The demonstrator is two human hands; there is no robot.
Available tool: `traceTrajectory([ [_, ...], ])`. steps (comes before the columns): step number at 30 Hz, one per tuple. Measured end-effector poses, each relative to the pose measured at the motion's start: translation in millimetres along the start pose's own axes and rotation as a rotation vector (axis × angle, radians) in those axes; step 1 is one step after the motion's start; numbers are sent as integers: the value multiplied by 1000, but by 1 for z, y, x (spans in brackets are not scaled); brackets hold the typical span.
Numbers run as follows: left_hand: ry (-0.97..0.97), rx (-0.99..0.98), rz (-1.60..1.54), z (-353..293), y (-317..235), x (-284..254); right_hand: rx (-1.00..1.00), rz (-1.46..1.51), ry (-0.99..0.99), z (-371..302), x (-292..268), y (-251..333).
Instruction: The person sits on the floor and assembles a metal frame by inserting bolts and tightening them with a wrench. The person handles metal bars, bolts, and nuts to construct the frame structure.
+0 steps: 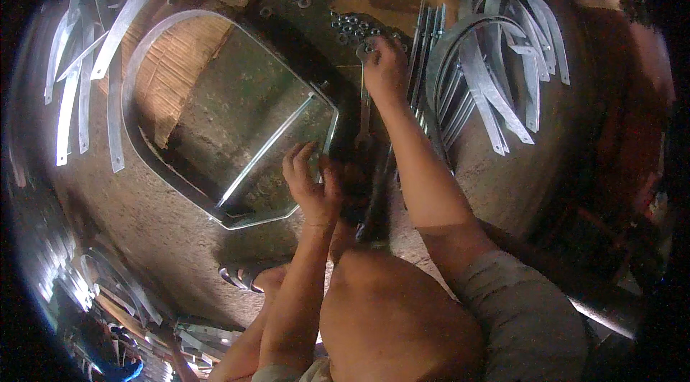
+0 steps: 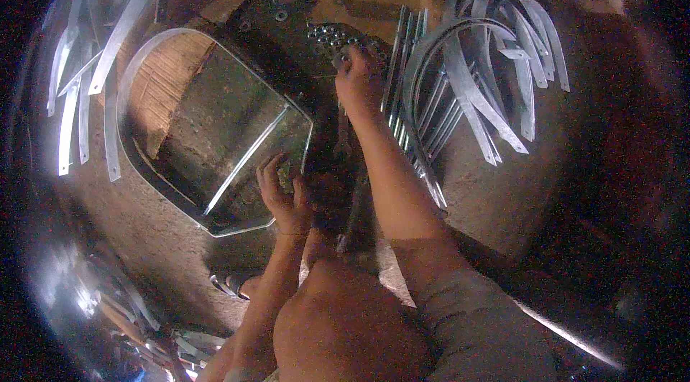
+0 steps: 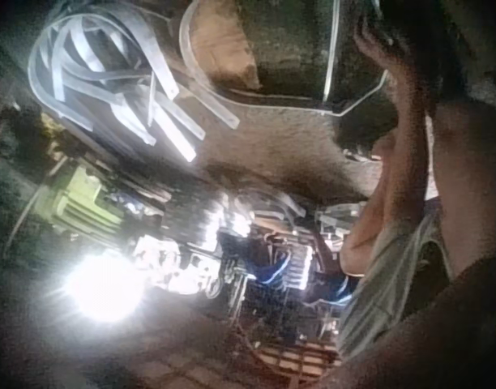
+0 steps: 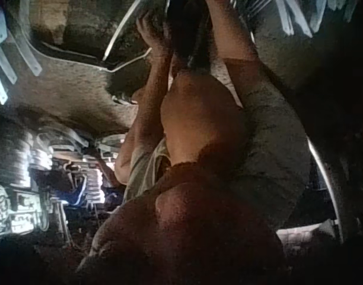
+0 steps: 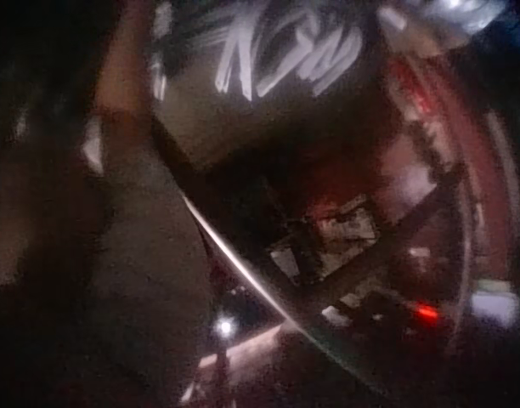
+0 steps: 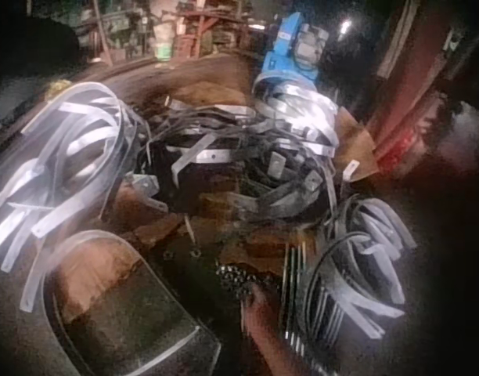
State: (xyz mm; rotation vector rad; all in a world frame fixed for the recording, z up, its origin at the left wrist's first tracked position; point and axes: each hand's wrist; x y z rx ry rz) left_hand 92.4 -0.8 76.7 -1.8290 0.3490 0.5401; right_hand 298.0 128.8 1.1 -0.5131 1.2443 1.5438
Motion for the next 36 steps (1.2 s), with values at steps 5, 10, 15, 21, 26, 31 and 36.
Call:
traceTrajectory([
  [5,-86,-36,-24,-1,16,-12,-50,-43,-40,-4,14,4],
  [10,-74,-84,-32,3,42,-16,64,-79,100,2,7,11],
  [15,-49,33,128,10,32,-13,143,20,214,11,-7,18],
  [21,147,391,511,71,-33,0,104,-29,120,-4,3,9],
  [26,455,641,818,129,-53,5,133,-32,145,-7,2,-3],
  [31,494,657,899,142,-45,7,153,3,181,-2,-4,2],
  [36,323,672,776,139,-33,13,174,70,198,3,-5,5],
])
Point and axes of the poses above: each hand's wrist, its own z-axis towards the middle knuckle, its own x-axis out of the palm, y = z × x, and after that the axes turned 15 degrees about -x, right-handed
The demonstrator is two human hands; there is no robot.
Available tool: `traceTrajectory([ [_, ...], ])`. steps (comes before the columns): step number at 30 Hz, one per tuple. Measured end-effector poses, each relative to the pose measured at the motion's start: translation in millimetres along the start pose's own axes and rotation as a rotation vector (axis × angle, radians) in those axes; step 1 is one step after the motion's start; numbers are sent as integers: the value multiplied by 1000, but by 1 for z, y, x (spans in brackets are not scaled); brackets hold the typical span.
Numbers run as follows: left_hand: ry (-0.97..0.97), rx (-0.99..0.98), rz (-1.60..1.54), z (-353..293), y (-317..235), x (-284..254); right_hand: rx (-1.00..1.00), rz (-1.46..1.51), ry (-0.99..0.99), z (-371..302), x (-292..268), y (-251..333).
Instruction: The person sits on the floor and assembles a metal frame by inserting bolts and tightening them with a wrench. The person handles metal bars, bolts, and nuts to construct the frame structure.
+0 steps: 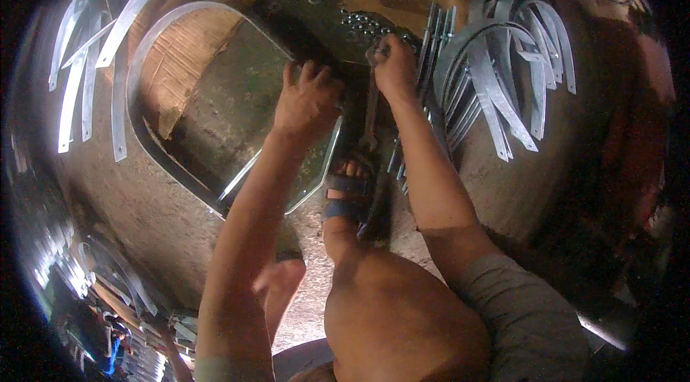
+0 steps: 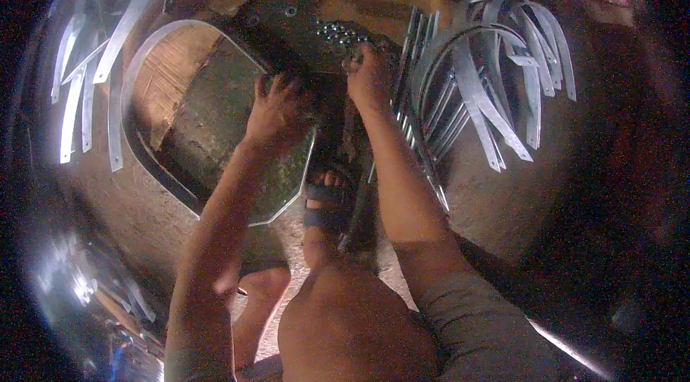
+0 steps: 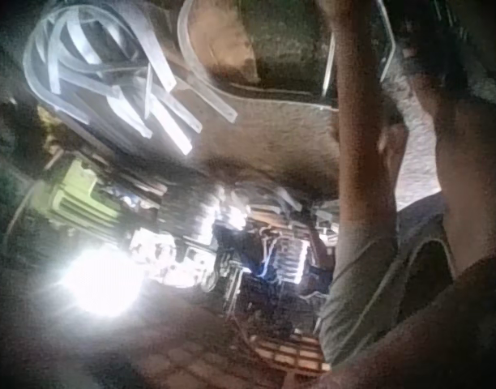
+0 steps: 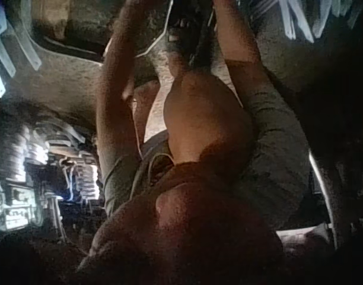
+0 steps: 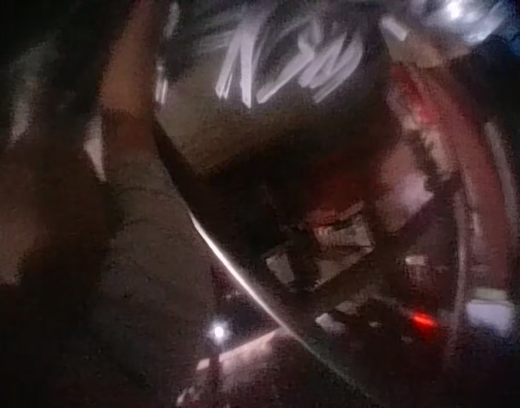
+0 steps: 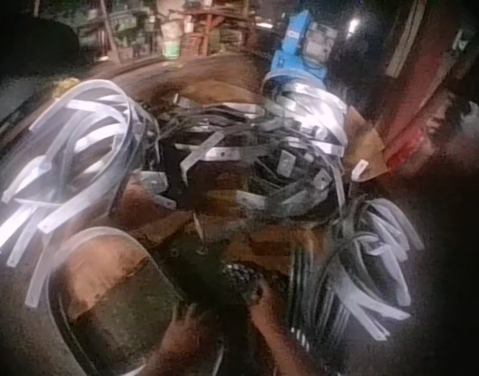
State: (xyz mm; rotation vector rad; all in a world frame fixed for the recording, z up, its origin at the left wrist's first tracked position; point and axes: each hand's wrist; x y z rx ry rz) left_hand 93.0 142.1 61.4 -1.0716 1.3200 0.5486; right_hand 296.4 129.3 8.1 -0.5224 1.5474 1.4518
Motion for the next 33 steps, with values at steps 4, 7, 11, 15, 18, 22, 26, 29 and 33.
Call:
traceTrajectory([
  [4,-111,-200,-199,-40,-26,-10,-81,3,-140,-6,2,-13],
  [7,-19,-407,-471,-99,-21,-6,-63,142,49,-9,-20,32],
  [11,-96,-818,-1082,-161,-12,-1,-71,537,469,-31,-30,111],
  [15,-226,-1175,-1657,-184,-1,-18,-395,591,773,-76,-10,162],
  [18,-265,-1188,-1788,-204,8,-13,-616,540,935,-108,-8,192],
  [22,-229,-1228,-1838,-229,14,-15,-589,609,992,-138,0,191],
  [26,-432,-1235,-1903,-240,9,-1,-558,572,1029,-135,-5,187],
  [29,-403,-1354,-1697,-254,14,10,-408,585,984,-126,-16,178],
  [33,-565,-1484,-1394,-265,23,1,-301,540,897,-113,-20,149],
])
Point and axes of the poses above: each hand's wrist, its own z-axis towards the middle knuckle, its own x-axis out of the palm, y = z × x, and after that the axes turned 15 degrees about -x, right-handed
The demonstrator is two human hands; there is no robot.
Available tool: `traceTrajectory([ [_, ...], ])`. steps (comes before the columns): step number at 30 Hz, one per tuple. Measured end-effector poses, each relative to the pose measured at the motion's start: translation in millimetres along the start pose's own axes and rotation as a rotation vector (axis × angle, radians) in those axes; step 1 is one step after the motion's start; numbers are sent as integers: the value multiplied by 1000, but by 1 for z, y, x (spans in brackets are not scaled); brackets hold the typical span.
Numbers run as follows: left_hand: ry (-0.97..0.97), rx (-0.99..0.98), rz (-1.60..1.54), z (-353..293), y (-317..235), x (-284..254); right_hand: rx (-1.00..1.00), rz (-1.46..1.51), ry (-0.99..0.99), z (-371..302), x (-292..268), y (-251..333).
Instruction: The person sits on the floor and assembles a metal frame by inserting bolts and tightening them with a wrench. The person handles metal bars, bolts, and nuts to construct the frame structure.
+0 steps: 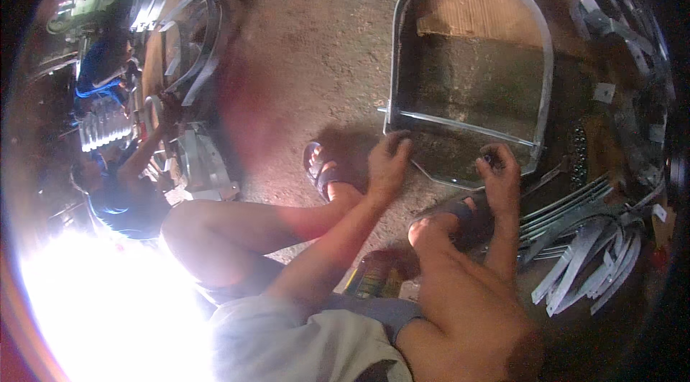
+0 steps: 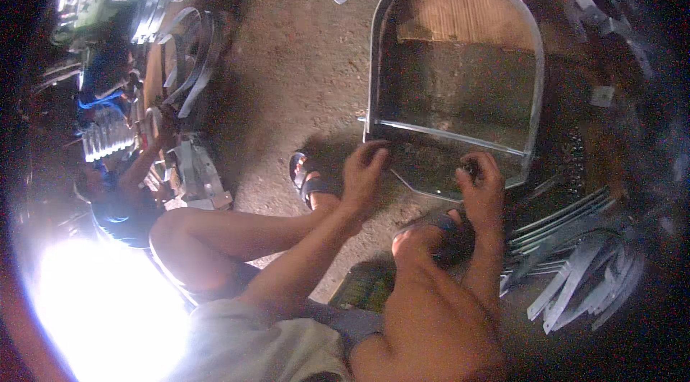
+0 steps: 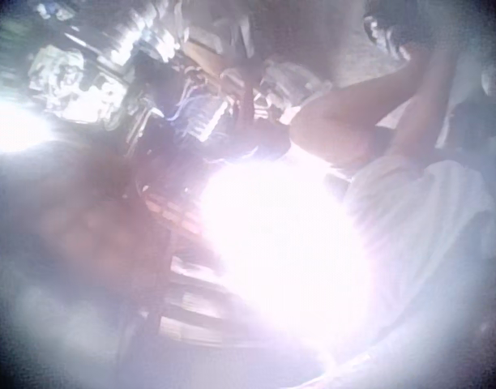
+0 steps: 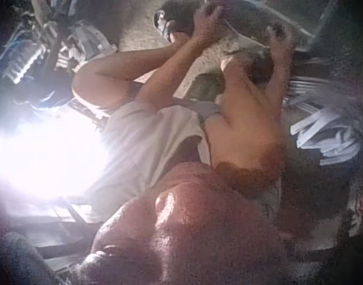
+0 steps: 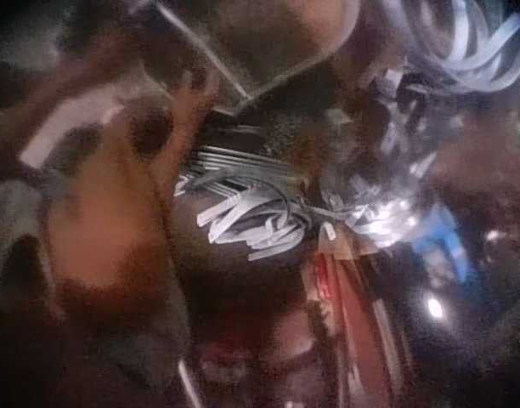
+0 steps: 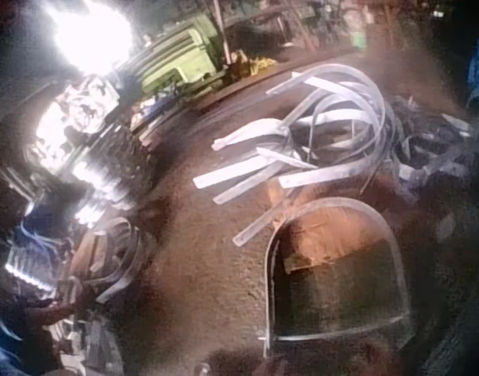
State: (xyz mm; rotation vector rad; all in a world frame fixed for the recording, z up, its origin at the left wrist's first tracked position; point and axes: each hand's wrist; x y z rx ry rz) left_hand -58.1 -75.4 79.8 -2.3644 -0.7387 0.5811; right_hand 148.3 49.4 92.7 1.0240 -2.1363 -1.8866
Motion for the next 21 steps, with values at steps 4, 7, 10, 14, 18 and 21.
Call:
traceTrajectory([
  [4,-175,-18,-83,35,20,-38,34,1,-55,-1,3,6],
  [7,-191,-146,-109,48,7,-42,176,137,-92,-5,-2,36],
  [10,-209,-259,-200,58,13,-49,169,168,-89,-5,2,48],
  [14,-260,-176,-138,71,25,-43,211,144,-59,-16,11,81],
  [18,-240,-64,201,59,-7,-37,74,169,-21,-23,6,61],
  [21,-257,-4,205,63,1,-30,71,146,-82,-22,10,44],
])
Point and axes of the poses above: each hand's wrist, its own z-axis towards the middle knuckle, its own x-axis out of the palm, y = z × x, and after that the axes turned 15 degrees about -x, right-handed
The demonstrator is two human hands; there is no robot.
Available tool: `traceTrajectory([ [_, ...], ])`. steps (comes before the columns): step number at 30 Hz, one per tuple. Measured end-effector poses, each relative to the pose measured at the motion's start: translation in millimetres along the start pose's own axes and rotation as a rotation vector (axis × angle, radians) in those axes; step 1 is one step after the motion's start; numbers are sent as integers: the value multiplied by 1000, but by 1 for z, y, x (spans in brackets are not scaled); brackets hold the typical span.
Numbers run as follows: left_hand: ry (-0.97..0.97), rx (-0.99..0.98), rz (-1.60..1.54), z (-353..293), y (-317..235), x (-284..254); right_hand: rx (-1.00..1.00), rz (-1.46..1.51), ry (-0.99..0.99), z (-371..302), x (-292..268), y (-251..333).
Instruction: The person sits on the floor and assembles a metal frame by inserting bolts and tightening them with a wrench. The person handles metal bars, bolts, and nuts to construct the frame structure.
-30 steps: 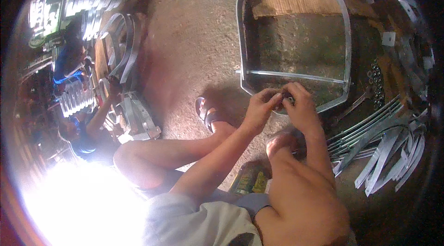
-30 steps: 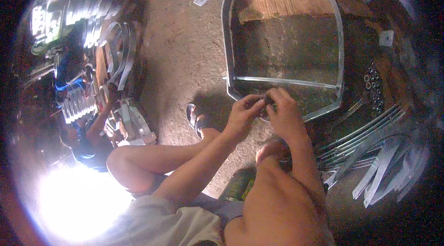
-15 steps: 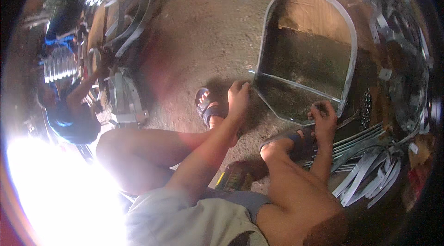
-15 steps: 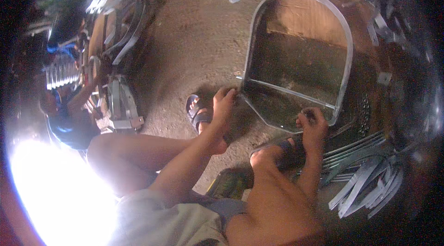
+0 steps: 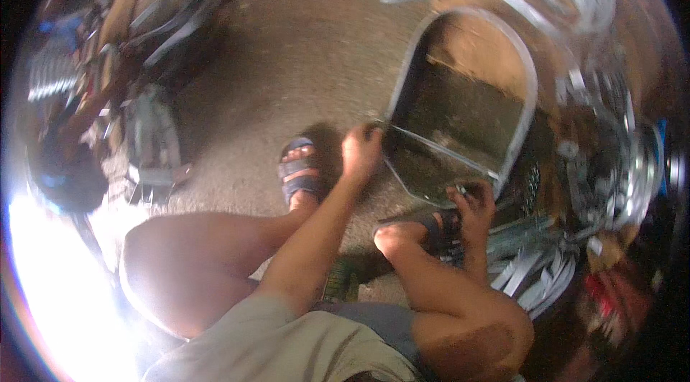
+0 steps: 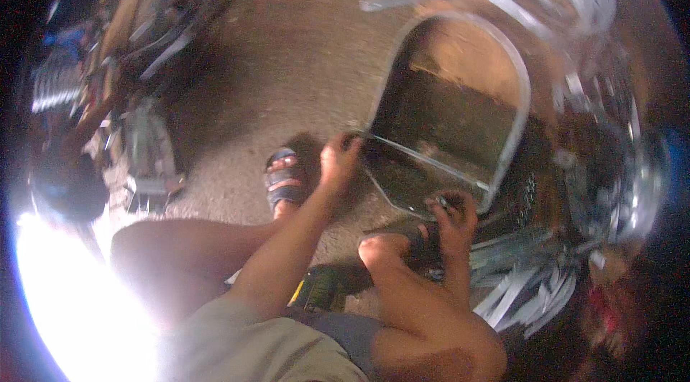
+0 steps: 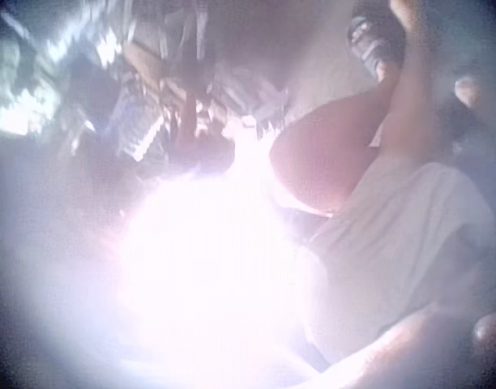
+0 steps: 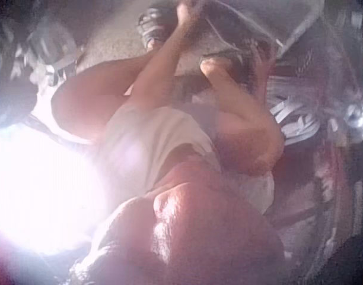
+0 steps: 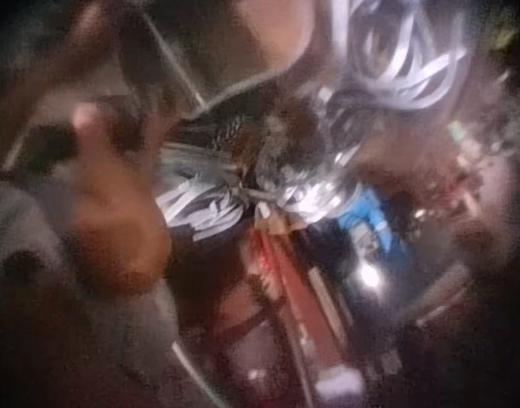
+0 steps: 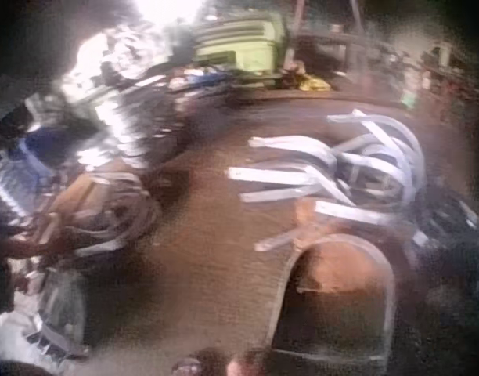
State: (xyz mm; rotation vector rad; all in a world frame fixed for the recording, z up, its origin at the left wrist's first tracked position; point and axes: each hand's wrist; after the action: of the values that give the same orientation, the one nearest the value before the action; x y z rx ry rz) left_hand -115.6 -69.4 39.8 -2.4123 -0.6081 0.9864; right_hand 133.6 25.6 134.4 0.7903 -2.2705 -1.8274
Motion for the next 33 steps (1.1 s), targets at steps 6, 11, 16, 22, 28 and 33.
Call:
traceTrajectory([
  [6,-52,-1,-295,3,23,-3,-194,280,-56,15,26,-5],
  [11,-87,176,-265,2,31,-18,-322,279,-78,17,22,6],
  [16,-16,763,322,-15,3,-26,-283,324,-74,16,15,0],
  [22,44,1090,695,-22,-47,25,-307,346,-167,14,9,0],
  [28,10,1107,918,6,-44,55,-282,56,-289,16,-14,-23],
  [33,18,1075,919,2,-45,58,-31,-92,-500,29,-78,-54],
])
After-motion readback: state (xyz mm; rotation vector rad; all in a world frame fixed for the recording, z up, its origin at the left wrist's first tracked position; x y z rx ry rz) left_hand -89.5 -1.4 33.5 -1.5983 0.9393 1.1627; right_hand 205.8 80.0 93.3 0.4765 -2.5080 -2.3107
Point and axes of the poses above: each hand's wrist, its own z-axis towards the middle knuckle, its own x-axis out of the palm, y = z × x, and after that the axes turned 15 degrees about -x, right-handed
